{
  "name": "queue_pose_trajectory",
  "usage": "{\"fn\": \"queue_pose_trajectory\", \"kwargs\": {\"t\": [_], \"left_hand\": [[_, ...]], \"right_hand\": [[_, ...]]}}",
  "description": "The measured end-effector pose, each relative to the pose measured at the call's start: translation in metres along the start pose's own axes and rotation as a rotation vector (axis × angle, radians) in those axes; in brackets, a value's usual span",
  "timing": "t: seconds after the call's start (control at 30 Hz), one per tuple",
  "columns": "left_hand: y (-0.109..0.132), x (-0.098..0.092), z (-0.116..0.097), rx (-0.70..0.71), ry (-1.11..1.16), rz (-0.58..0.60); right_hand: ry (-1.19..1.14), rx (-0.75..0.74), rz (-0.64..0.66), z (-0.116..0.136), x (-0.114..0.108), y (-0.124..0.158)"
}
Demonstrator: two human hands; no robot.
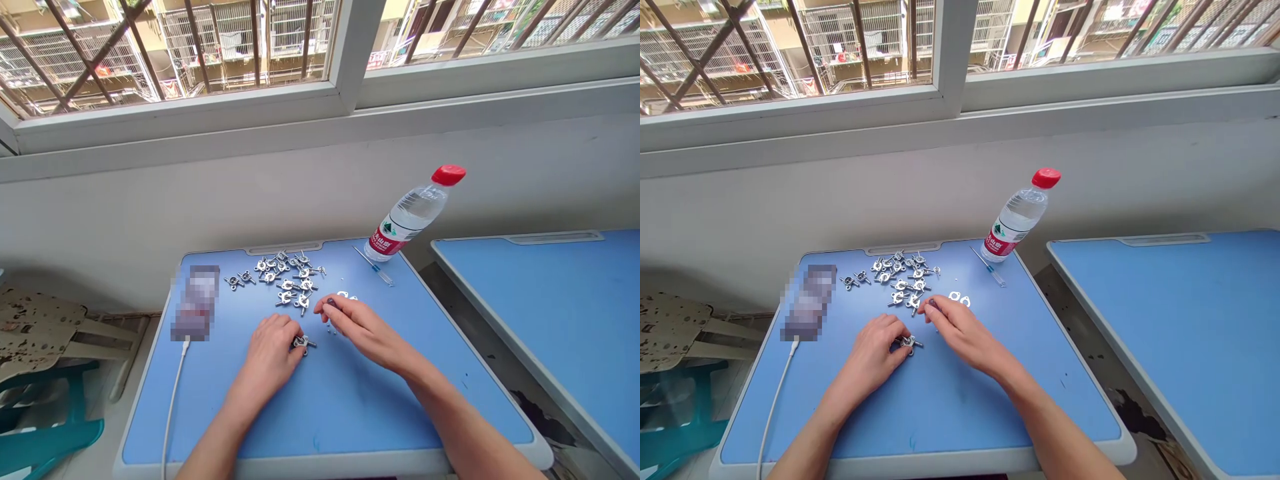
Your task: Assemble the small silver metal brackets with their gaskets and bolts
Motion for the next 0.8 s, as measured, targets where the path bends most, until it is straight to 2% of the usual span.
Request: {"fn": "queue_pose_trajectory", "kwargs": {"t": [0.07,0.3,0.5,0.8], "left_hand": [[0.0,-0.002,-0.001,-0.008,0.006,0.003],[0.0,-0.004,-0.004,0.006,0.005,0.006],[0.0,-0.001,-0.003,0.03,-0.014,-0.016],[0.0,-0.001,-0.002,0.042,-0.021,-0.023]], "right_hand": [[-0.07,-0.015,0.007,0.0,-0.003,0.0],[-0.099,-0.166,0.001,0.009,-0.001,0.004],[-0.062,-0.362,0.002,0.014,0.005,0.006],[0.009,-0.367,0.05,0.012,0.008,0.004]]}}
Point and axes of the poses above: each hand's wrist, its own y-axis away from the middle knuckle, its own x-axis out of the palm, z = x × y, the point moved 2 cm from there along -y, towards the middle knuckle, and after that the axes turned 4 degrees about -z, right-handed, at the moved point
